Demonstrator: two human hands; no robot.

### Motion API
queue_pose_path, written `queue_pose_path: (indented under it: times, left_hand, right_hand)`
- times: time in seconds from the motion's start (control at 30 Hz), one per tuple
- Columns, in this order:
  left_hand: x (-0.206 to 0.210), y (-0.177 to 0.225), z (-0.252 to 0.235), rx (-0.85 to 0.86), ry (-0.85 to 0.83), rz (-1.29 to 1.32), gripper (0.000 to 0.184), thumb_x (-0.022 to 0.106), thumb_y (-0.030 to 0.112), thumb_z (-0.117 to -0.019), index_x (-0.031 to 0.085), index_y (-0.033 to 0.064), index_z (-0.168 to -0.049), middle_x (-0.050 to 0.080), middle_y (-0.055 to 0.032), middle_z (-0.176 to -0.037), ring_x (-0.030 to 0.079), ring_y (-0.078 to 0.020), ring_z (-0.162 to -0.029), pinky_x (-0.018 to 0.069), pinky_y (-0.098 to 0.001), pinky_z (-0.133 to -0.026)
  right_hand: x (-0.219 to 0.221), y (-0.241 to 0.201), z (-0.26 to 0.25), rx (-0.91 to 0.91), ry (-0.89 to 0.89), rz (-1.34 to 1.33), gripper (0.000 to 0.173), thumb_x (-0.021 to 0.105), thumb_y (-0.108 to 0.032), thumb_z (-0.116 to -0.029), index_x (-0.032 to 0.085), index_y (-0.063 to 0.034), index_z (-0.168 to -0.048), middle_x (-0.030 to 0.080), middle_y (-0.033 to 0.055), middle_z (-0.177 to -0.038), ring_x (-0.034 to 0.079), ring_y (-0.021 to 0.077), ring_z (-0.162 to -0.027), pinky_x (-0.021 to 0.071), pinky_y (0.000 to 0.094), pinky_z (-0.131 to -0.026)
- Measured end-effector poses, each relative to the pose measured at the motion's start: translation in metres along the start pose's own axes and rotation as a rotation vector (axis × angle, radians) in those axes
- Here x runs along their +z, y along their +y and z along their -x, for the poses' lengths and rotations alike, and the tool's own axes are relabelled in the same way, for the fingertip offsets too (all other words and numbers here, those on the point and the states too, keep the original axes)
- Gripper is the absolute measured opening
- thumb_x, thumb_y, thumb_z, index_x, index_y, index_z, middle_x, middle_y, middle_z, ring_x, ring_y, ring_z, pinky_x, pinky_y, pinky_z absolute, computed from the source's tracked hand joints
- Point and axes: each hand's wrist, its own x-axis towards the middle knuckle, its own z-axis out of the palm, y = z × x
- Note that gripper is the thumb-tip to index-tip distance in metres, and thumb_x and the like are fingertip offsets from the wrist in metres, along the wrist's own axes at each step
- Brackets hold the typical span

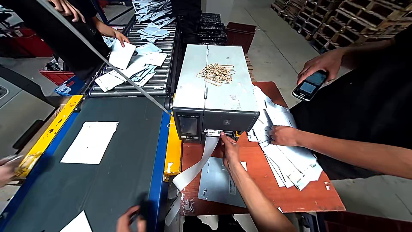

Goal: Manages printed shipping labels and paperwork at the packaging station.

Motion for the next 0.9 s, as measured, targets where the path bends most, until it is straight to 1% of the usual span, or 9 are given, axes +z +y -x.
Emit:
queue_pose_path:
  times: [0.13, 0.23, 0.33, 0.43, 0.5, 0.57, 0.63, 0.77, 0.9]
  left_hand:
    - [0.087, 0.054, -0.003, 0.102, -0.213, 0.091, 0.023, 0.058, -0.001, -0.0918, 0.070, -0.0045, -0.111, 0.071, -0.0187, -0.113, 0.070, -0.0295, -0.106, 0.0579, -0.0472, -0.094]
    - [0.145, 0.072, -0.007, 0.059, -0.379, 0.099, 0.026, 0.058, 0.010, -0.0969, 0.070, -0.0012, -0.116, 0.071, -0.0175, -0.117, 0.068, -0.0304, -0.112, 0.0541, -0.0494, -0.100]
    - [0.195, 0.077, -0.011, -0.043, -0.417, -0.067, 0.062, 0.067, 0.038, -0.0952, 0.055, -0.0022, -0.141, 0.057, -0.0241, -0.141, 0.054, -0.0390, -0.133, 0.0424, -0.0528, -0.113]
    - [0.229, 0.078, -0.012, -0.003, -0.352, -0.372, 0.103, 0.084, 0.054, -0.0746, 0.044, -0.0023, -0.151, 0.052, -0.0287, -0.145, 0.050, -0.0467, -0.133, 0.0397, -0.0582, -0.111]
    - [0.235, 0.087, -0.017, -0.061, -0.412, -0.473, 0.108, 0.087, 0.054, -0.0712, 0.041, -0.0011, -0.152, 0.054, -0.0271, -0.142, 0.052, -0.0446, -0.130, 0.0421, -0.0540, -0.108]
    - [0.233, 0.100, -0.025, -0.150, -0.515, -0.534, 0.108, 0.087, 0.054, -0.0713, 0.040, -0.0017, -0.152, 0.052, -0.0263, -0.144, 0.050, -0.0420, -0.133, 0.0415, -0.0508, -0.109]
    - [0.234, 0.110, -0.035, -0.219, -0.592, -0.587, 0.107, 0.088, 0.056, -0.0687, 0.045, -0.0039, -0.146, 0.051, -0.0251, -0.145, 0.047, -0.0400, -0.136, 0.0405, -0.0500, -0.110]
    - [0.229, 0.104, -0.038, -0.268, -0.684, -0.465, 0.099, 0.090, 0.050, -0.0685, 0.051, 0.0006, -0.145, 0.047, -0.0222, -0.149, 0.041, -0.0402, -0.140, 0.0378, -0.0504, -0.114]
    - [0.197, 0.072, -0.018, -0.275, -0.545, 0.210, 0.056, 0.074, 0.026, -0.0922, 0.058, -0.0009, -0.138, 0.064, -0.0176, -0.134, 0.061, -0.0259, -0.127, 0.0476, -0.0442, -0.112]
  right_hand:
    - [-0.004, -0.015, 0.019, -0.073, -0.158, 0.061, 0.025, 0.071, -0.031, -0.0979, 0.065, -0.0148, -0.079, 0.054, -0.0046, -0.066, 0.046, 0.0049, -0.056, 0.0420, 0.0223, -0.055]
    - [-0.045, 0.009, 0.028, -0.163, -0.236, 0.341, 0.027, 0.072, -0.020, -0.0951, 0.064, -0.0078, -0.073, 0.052, -0.0012, -0.061, 0.047, 0.0092, -0.057, 0.0414, 0.0296, -0.056]
    - [-0.097, 0.062, 0.039, -0.131, -0.304, 0.769, 0.026, 0.074, -0.029, -0.0915, 0.071, -0.0063, -0.079, 0.063, 0.0011, -0.070, 0.060, 0.0123, -0.067, 0.0516, 0.0369, -0.067]
    - [-0.117, 0.095, 0.050, -0.185, -0.335, 1.314, 0.038, 0.068, -0.047, -0.0917, 0.075, -0.0103, -0.087, 0.072, 0.0065, -0.083, 0.069, 0.0235, -0.086, 0.0503, 0.0477, -0.089]
    - [-0.113, 0.088, 0.052, -0.128, -0.316, 1.521, 0.048, 0.064, -0.059, -0.0912, 0.075, -0.0117, -0.096, 0.075, 0.0082, -0.094, 0.068, 0.0279, -0.101, 0.0432, 0.0512, -0.099]
    - [-0.113, 0.073, 0.047, -0.028, -0.271, 1.593, 0.072, 0.068, -0.070, -0.0836, 0.069, -0.0071, -0.119, 0.074, 0.0121, -0.106, 0.067, 0.0312, -0.109, 0.0434, 0.0536, -0.103]
    - [-0.119, 0.067, 0.039, 0.025, -0.214, 1.592, 0.083, 0.071, -0.073, -0.0789, 0.062, -0.0057, -0.127, 0.073, 0.0131, -0.108, 0.067, 0.0309, -0.109, 0.0447, 0.0520, -0.104]
    - [-0.135, 0.080, 0.036, -0.070, -0.229, 1.473, 0.057, 0.068, -0.061, -0.0892, 0.068, -0.0067, -0.105, 0.071, 0.0113, -0.093, 0.068, 0.0295, -0.097, 0.0452, 0.0503, -0.098]
    - [-0.136, 0.087, 0.043, -0.181, -0.279, 1.191, 0.043, 0.066, -0.049, -0.0937, 0.066, -0.0067, -0.090, 0.063, 0.0073, -0.073, 0.064, 0.0247, -0.072, 0.0518, 0.0474, -0.075]
